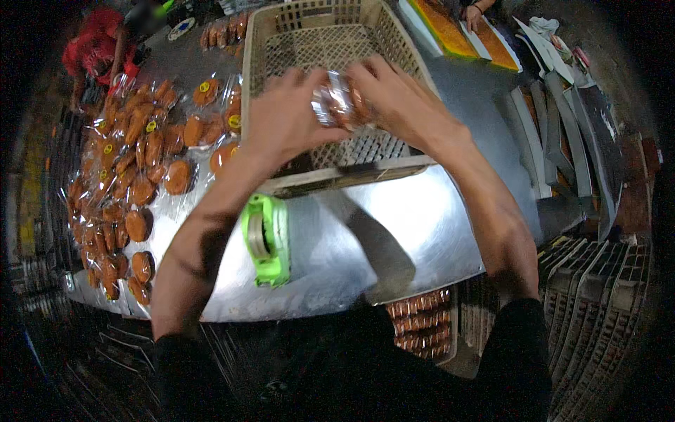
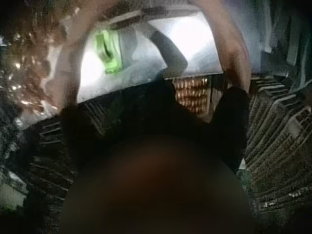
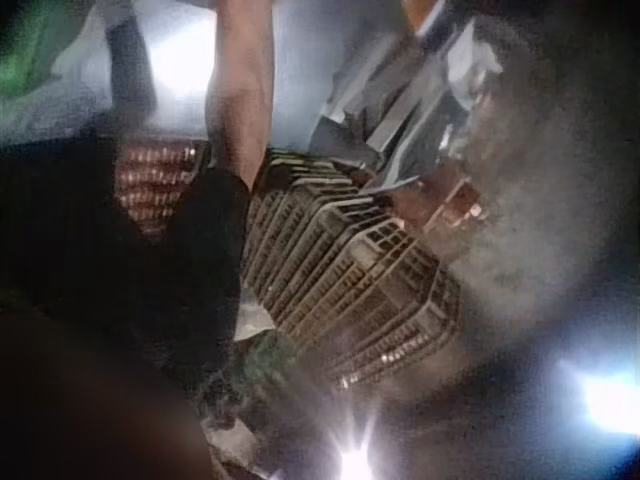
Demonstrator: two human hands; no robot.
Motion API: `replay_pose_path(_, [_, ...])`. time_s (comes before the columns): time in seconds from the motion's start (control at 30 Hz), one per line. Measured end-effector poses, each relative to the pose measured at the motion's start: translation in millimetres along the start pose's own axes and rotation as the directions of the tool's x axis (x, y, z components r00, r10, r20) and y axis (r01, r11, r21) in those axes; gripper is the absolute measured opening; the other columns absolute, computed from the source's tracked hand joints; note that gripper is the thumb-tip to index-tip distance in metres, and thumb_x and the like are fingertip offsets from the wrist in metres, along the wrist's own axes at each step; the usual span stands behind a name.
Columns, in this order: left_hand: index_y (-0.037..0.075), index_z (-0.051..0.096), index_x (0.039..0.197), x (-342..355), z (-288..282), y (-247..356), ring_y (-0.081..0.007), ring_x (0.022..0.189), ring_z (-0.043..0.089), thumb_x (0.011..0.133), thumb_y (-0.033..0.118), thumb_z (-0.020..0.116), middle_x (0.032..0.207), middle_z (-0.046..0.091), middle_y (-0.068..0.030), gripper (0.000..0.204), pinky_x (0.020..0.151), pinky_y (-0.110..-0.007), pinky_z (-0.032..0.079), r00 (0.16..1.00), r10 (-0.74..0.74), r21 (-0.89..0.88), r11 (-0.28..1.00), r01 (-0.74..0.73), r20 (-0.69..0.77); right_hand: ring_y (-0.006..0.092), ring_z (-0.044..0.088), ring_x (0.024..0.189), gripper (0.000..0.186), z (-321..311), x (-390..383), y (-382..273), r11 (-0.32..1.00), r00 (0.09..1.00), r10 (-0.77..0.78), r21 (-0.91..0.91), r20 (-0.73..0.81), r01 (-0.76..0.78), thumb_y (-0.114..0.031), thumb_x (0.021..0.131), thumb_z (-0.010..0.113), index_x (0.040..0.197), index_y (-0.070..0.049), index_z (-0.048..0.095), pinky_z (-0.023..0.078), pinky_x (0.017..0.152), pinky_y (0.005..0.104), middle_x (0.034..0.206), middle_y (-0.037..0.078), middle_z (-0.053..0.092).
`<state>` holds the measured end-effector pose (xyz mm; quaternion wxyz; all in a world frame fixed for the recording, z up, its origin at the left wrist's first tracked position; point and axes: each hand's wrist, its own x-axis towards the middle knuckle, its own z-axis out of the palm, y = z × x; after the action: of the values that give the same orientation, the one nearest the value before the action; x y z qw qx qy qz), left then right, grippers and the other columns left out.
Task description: The person wraps individual buns in clear plastic bags and seals them with a tape dispenser. They place the packaged buns into a plastic crate and continue the process with more buns from the table.
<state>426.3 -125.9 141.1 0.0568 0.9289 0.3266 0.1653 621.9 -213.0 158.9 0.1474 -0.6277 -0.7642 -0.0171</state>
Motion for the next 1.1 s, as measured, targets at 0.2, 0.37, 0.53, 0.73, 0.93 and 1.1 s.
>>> replay_pose_path(0.2, [0.007,0.052,0.13,61,134,49,-0.0424,0.11,0.06,0.063,0.055,0.084,0.124,0.058,-0.0223,0.088,0.091,-0.052,0.052,0.903,0.008,-0.095,0.995,0.037,0.43,0.0455,0.055,0.115,0.054,76,-45,101,0.965,0.893,0.261,-0.066,0.367,-0.255,-0.012,0.08,0.069,0.128,-0.004,0.044,0.046,0.096,0.0518,0.128,0.025,0.052])
replay_pose_path(0.37, [0.005,0.034,0.147,51,151,47,-0.0492,0.126,0.047,0.061,0.059,0.085,0.135,0.047,-0.0317,0.113,0.106,-0.051,0.041,0.909,-0.058,-0.238,0.957,0.169,0.413,0.0431,0.048,0.127,0.07,62,-41,127,0.988,0.829,0.153,-0.075,0.537,-0.134,-0.036,0.079,0.072,0.137,-0.006,0.046,0.036,0.106,0.0504,0.128,0.026,0.057])
replay_pose_path(0.53, [0.0,0.027,0.15,23,148,-7,-0.0441,0.128,0.05,0.078,0.049,0.074,0.138,0.047,-0.0281,0.099,0.104,-0.049,0.045,0.729,-0.315,-0.369,0.701,0.611,0.608,0.0418,0.051,0.127,0.091,80,-4,142,0.905,0.806,0.036,0.322,0.591,-0.277,-0.065,0.074,0.07,0.138,-0.004,0.048,0.038,0.108,0.0483,0.132,0.029,0.056])
replay_pose_path(0.73, [-0.002,0.054,0.127,14,178,-44,-0.0335,0.098,0.063,0.094,0.044,0.053,0.116,0.061,-0.0171,0.056,0.086,-0.047,0.053,0.461,0.219,-0.501,0.537,0.679,0.86,0.0334,0.06,0.116,0.052,107,7,164,0.675,0.8,0.014,0.584,0.6,-0.45,-0.045,0.096,0.055,0.129,-0.006,0.06,0.045,0.1,0.0427,0.125,0.02,0.063])
replay_pose_path(0.93, [-0.002,0.07,0.093,-12,120,-68,-0.0309,0.07,0.065,0.092,0.038,0.06,0.075,0.066,-0.0214,0.04,0.066,-0.045,0.052,0.803,-0.333,-0.421,0.716,0.557,0.494,0.0309,0.061,0.114,0.035,50,-9,113,0.746,0.963,0.092,0.623,0.255,-0.236,-0.026,0.096,0.053,0.12,-0.002,0.062,0.042,0.102,0.0397,0.121,0.018,0.065])
replay_pose_path(1.1, [0.005,0.069,0.107,-84,52,-155,-0.0345,0.09,0.065,0.079,0.049,0.072,0.095,0.066,-0.0204,0.052,0.078,-0.047,0.052,0.746,-0.653,-0.039,0.748,0.662,0.131,0.0307,0.059,0.114,0.016,2,-57,57,0.71,0.955,0.281,0.65,0.091,-0.271,-0.013,0.093,0.057,0.101,0.0,0.062,0.041,0.102,0.0402,0.119,0.018,0.065])
